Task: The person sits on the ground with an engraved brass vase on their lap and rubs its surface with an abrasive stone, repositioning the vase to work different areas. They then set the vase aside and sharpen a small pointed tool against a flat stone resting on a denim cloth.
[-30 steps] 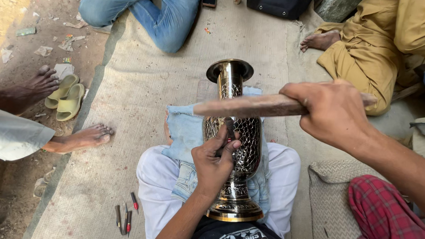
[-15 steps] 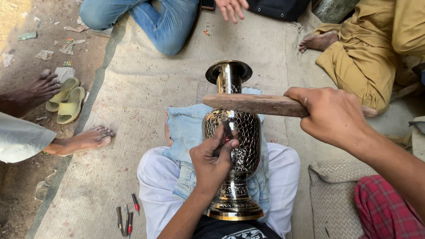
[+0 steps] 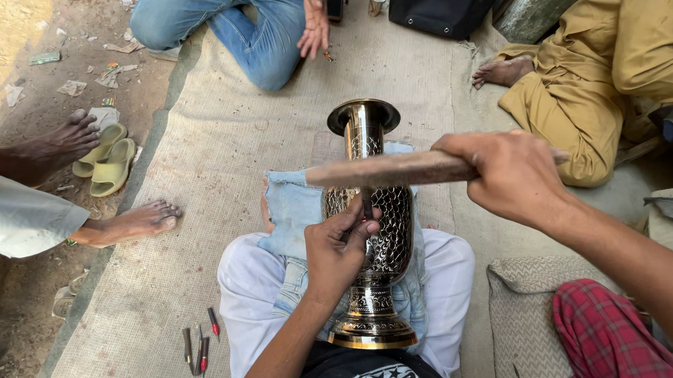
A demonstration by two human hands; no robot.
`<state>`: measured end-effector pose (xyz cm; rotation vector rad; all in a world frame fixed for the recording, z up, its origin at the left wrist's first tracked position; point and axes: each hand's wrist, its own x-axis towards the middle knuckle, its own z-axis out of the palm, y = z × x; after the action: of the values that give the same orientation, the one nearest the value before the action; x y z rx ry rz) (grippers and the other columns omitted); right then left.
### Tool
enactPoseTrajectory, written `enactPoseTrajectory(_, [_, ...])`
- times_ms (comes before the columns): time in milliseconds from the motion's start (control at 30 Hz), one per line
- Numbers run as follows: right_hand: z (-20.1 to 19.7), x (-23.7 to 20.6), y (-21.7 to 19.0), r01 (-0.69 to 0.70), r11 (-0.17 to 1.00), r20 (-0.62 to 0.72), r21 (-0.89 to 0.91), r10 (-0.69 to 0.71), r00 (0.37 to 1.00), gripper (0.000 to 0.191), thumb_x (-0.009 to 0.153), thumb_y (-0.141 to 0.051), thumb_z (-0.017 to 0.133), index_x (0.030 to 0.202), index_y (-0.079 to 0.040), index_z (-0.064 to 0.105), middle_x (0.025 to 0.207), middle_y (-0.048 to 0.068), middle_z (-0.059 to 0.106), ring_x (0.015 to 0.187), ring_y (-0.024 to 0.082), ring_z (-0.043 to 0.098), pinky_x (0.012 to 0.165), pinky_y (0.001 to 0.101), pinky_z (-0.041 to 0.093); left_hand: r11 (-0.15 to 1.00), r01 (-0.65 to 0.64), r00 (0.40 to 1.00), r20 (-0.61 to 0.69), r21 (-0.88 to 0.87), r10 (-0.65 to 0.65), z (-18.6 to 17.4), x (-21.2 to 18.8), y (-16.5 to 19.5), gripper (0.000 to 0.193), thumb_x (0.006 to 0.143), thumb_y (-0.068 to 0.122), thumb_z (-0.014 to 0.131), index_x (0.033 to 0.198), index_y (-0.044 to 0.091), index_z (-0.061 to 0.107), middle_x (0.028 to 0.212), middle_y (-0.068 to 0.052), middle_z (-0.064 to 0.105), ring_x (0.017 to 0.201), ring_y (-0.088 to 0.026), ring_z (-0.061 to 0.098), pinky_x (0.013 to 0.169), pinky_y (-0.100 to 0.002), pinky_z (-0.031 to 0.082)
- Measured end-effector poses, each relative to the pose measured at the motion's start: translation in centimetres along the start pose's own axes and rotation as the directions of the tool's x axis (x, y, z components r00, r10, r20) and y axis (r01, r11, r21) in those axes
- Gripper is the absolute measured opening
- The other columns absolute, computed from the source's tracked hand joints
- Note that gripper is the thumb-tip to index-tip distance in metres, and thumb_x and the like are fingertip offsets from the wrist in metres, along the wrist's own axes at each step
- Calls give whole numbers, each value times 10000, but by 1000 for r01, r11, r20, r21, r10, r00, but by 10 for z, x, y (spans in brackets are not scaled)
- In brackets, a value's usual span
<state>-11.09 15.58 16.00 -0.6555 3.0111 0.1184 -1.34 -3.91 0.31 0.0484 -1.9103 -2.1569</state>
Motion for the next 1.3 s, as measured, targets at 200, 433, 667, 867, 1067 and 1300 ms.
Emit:
enactPoseTrajectory(200, [-26,-2,-12,60,997,2,-53,-60,998,321,779,-40,661,1020,-246,714,744,47,727,695,230,709,639,426,534,998,14,994,-105,-58,-20,1,-8,2,464,863,-13,772,1315,28,679,987,-78,815,872,-74,750,759,-223,601])
enactPoseTrajectory(433, [-41,1,-21,-73,971,216,-229,124,969,300,807,-55,612,1044,-227,677,777,69,737,743,262,727,686,466,551,978,170,974,-132,-120,-186,0,-7,-3,433,866,6,779,1296,33,726,912,-103,809,662,-100,652,539,-265,528])
enactPoseTrajectory(667, [-19,7,-12,-123,992,93,18,121,988,401,841,-139,675,1212,-290,653,892,15,737,784,232,721,680,442,562,993,-39,995,-96,-113,28,-3,-2,-11,462,872,24,786,1321,23,674,987,-80,808,864,-78,735,777,-234,605])
enactPoseTrajectory(867, [-18,12,-14,-51,988,23,147,48,999,422,834,-102,693,1209,-294,686,853,-8,763,763,166,715,669,388,550,996,-73,990,-128,-50,66,0,-4,-14,409,889,59,793,1282,0,696,978,-87,814,880,-95,756,804,-242,618])
enactPoseTrajectory(1067, [-25,11,-21,112,981,-117,158,-94,989,349,770,-37,699,1086,-183,712,828,42,757,776,207,725,706,399,550,994,-70,988,-146,-80,58,-2,-2,-14,410,887,61,792,1280,-7,694,977,-88,809,879,-94,752,799,-245,615])
enactPoseTrajectory(1300, [-32,11,-28,124,988,-110,-92,-134,985,367,739,-14,686,1055,-195,724,806,67,738,772,254,714,706,423,527,995,-71,985,-164,-75,58,-2,-1,-14,423,887,37,783,1298,12,687,975,-77,807,872,-85,744,803,-236,611])
